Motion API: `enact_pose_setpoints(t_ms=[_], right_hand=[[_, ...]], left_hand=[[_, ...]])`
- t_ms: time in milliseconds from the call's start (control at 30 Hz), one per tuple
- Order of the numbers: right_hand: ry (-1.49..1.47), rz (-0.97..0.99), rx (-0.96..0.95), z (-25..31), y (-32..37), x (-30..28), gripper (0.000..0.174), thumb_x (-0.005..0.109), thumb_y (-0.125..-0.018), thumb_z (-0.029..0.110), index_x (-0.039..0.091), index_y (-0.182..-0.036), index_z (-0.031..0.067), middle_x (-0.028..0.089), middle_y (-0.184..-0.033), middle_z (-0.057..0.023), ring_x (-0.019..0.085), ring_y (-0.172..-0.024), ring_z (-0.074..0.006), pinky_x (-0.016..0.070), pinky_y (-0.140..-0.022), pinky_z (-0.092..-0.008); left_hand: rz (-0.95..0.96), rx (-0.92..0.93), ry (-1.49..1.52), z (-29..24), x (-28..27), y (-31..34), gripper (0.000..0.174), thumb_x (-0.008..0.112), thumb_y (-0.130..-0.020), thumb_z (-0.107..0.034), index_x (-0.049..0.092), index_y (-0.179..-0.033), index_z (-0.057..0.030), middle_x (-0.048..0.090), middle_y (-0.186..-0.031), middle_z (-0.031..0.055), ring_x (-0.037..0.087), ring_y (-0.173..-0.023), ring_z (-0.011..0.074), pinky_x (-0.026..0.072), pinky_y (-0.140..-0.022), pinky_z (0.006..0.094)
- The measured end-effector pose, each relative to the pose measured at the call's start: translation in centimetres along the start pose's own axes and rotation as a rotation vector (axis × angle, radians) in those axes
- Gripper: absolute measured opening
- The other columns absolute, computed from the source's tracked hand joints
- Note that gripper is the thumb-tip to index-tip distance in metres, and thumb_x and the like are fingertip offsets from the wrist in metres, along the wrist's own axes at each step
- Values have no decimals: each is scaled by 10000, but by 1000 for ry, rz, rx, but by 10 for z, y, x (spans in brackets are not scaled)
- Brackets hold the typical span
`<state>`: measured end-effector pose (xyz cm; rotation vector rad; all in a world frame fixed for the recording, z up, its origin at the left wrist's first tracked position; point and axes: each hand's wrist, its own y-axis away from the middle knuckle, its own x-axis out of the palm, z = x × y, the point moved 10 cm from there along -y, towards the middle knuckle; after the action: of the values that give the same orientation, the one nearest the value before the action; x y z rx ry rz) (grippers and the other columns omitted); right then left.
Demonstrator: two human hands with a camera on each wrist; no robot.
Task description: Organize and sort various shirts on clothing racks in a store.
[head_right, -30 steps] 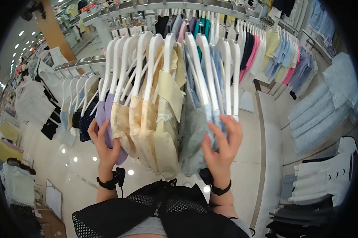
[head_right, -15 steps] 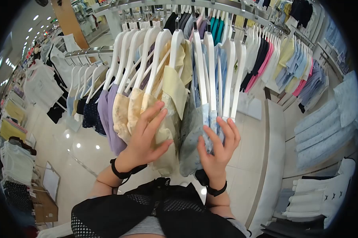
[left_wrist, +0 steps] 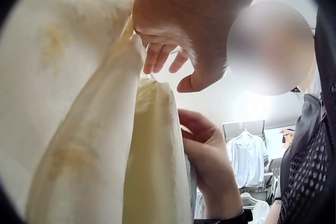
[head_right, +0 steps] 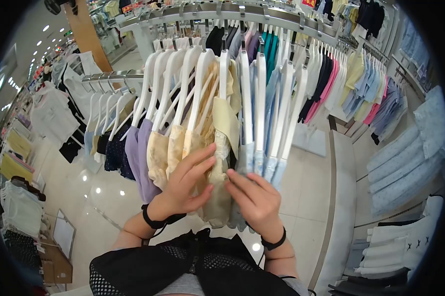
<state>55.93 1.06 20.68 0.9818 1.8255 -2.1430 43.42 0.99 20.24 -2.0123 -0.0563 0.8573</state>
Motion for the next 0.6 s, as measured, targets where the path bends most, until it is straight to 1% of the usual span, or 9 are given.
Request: enact_pose_setpoints(t_ms=[67,100,133,167,233,300,433,533,600], right_hand=[[84,72,234,-19,-5,3,297,620,-712,-14,692,-997,26,698,-1016,-79,675,-889,-226,510,-796,-333],[86,53,271,-24,-4,1,394,628,-721,-36,653,-1113,4,688,-1025,-124,665,-860,-266,512,-769,-349],[96,47,273,-21,-8,2,394,628,-721,-36,653,-1113,4,688,-1025,-124,665,-860,-266,512,-769,-349],[69,17,399,-27,-8,-1,412,640,-740,-25,637,-1151,7,687,-1024,-134,663,-870,-274,510,-781,-353],[-1,-14,561,-35,-1,0,476,680,-795,59,577,-1255,-2,669,-1095,-179,657,-924,-305,504,-824,-366],[-37,-30,573,-28,-6,6,521,701,-785,89,556,-1275,-13,646,-1152,-189,651,-954,-314,498,-842,-372],[-57,-11,574,-15,-19,23,655,746,-759,159,493,-1331,-34,570,-1292,-217,626,-1038,-340,482,-888,-385],[106,19,538,-3,-37,31,675,750,-751,157,484,-1342,-31,569,-1290,-219,626,-1027,-336,477,-893,-381],[200,21,529,-2,-40,33,676,750,-747,158,487,-1343,-23,581,-1275,-206,630,-1006,-328,479,-877,-375]], left_hand=[[-1,4,1,1,-19,7,625,671,-725,-9,493,-1325,-30,423,-1411,208,466,-1258,378,375,-1042,494],[3,8,-48,1,-29,9,611,676,-709,-9,517,-1298,-41,440,-1397,208,447,-1281,382,325,-1073,517],[3,15,-94,3,-38,12,597,681,-692,-9,542,-1271,-52,457,-1384,208,428,-1305,386,274,-1104,540],[-27,10,-110,7,-49,16,569,669,-688,-11,567,-1245,-68,472,-1369,199,420,-1310,389,242,-1114,551],[-35,-23,-123,18,-63,20,554,665,-691,-13,575,-1235,-67,471,-1370,200,418,-1311,390,236,-1117,548],[-51,-90,-157,35,-69,25,545,672,-731,-59,577,-1265,-119,459,-1390,166,410,-1313,381,255,-1097,554],[6,-37,-210,45,-60,35,526,665,-741,-66,594,-1257,-141,445,-1403,155,391,-1322,378,254,-1098,549],[63,-6,-117,51,-51,37,508,658,-748,-78,608,-1248,-153,437,-1413,145,368,-1332,369,253,-1100,545],[116,42,-113,52,-49,37,528,698,-709,-65,641,-1221,-183,412,-1435,124,331,-1339,376,277,-1097,490]])
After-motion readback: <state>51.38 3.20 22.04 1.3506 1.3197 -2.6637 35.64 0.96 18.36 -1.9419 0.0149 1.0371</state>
